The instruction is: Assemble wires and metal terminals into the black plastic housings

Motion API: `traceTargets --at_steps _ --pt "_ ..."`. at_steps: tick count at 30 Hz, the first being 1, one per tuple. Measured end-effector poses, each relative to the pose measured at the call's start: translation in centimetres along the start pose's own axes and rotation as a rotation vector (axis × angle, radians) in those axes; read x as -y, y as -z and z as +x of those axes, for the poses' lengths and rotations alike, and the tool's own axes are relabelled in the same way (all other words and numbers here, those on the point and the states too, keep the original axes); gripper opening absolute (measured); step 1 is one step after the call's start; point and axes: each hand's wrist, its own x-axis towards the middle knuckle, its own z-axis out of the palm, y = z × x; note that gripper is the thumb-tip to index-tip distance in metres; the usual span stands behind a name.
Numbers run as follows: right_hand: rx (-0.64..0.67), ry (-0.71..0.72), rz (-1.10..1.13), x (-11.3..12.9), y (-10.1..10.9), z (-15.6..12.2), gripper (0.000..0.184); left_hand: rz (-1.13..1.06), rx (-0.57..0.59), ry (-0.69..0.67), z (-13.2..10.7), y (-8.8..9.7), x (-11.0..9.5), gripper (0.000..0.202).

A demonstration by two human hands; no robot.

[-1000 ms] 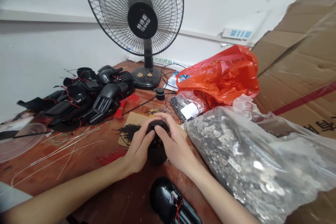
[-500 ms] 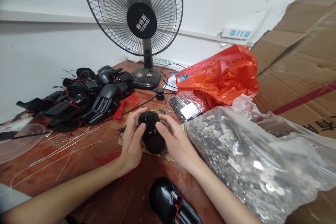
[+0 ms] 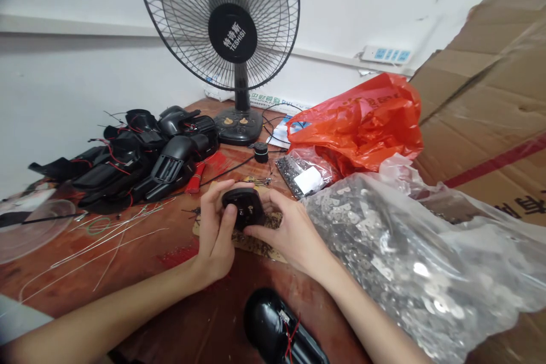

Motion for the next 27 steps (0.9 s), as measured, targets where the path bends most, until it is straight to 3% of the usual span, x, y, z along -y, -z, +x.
traceTargets --at_steps 8,16,22,27 --pt "0.025 -0.014 0.036 0.2 0.1 0.1 0.045 -0.061 0.069 -0.001 -0.1 0.2 -0.1 0.047" --pt "-0.029 -0.073 0.035 0.3 0.4 0.2 0.043 -0.041 0.041 0.219 0.0 0.2 0.4 0.052" --pt "-0.089 -0.115 0.043 0.6 0.5 0.3 0.037 -0.065 0.158 0.397 0.6 0.1 0.2 0.061" --pt "-0.128 -0.168 0.111 0.7 0.6 0.4 0.031 -0.023 0.186 0.455 1.0 -0.1 0.3 0.061"
